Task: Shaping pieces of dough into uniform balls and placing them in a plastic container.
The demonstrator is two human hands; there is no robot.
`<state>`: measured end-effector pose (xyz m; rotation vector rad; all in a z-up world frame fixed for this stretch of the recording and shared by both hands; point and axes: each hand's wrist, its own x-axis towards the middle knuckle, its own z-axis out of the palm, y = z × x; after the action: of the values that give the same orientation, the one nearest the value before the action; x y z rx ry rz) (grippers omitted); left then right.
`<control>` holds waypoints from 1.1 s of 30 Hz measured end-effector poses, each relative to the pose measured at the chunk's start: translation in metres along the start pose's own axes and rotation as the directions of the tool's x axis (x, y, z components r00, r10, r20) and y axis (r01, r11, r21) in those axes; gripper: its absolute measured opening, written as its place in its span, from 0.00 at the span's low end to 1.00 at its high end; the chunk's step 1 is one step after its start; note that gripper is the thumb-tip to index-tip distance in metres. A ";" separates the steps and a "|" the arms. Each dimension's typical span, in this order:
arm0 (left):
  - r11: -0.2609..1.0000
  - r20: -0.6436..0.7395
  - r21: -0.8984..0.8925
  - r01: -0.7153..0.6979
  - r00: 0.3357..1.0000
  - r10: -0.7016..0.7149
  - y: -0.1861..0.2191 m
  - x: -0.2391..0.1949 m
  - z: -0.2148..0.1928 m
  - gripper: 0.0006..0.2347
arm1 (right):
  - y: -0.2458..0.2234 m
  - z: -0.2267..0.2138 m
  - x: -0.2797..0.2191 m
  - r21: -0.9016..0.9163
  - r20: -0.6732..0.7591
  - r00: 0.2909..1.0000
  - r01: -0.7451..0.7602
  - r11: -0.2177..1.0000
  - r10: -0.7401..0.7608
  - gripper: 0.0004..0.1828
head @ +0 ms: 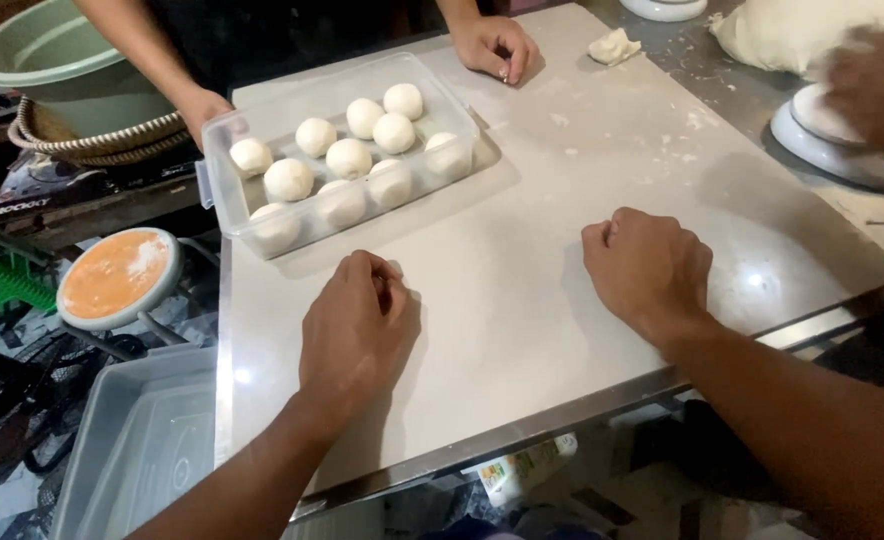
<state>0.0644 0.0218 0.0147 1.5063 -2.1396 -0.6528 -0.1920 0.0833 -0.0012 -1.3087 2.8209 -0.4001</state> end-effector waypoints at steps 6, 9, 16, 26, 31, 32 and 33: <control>0.966 -0.162 -0.252 0.051 0.982 -0.094 -0.015 0.014 0.010 0.10 | 0.006 0.011 0.004 0.000 -0.042 0.999 0.005 1.000 -0.005 0.20; 0.672 -0.188 -0.698 0.247 0.842 -0.506 -0.023 0.046 -0.009 0.17 | -0.007 0.020 0.025 0.036 0.008 0.998 -0.065 0.997 0.065 0.22; 0.331 0.076 -0.825 0.458 0.670 -0.739 -0.109 0.123 -0.046 0.16 | -0.053 0.062 0.101 0.469 -0.024 0.997 0.081 0.879 -0.079 0.35; 0.511 0.113 -0.651 0.561 0.737 -0.666 -0.128 0.092 -0.036 0.08 | -0.105 0.043 0.118 0.825 0.408 0.867 -0.216 0.522 -0.285 0.28; 0.573 0.027 -0.580 0.579 0.717 -0.697 -0.101 0.026 -0.043 0.10 | -0.099 0.036 0.089 0.733 0.237 0.928 0.024 0.680 -0.288 0.20; 0.558 0.018 -0.587 0.587 0.698 -0.716 -0.091 0.012 -0.046 0.10 | -0.097 0.038 0.082 0.732 0.249 0.917 0.033 0.680 -0.312 0.20; 0.585 -0.031 -0.550 0.595 0.686 -0.727 -0.080 -0.002 -0.048 0.10 | -0.094 0.040 0.076 0.666 0.186 0.947 0.076 0.742 -0.263 0.20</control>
<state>0.1528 -0.0059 0.0042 1.9307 -1.0088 -1.0930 -0.1665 -0.0407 -0.0102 -1.3128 2.0277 -1.0153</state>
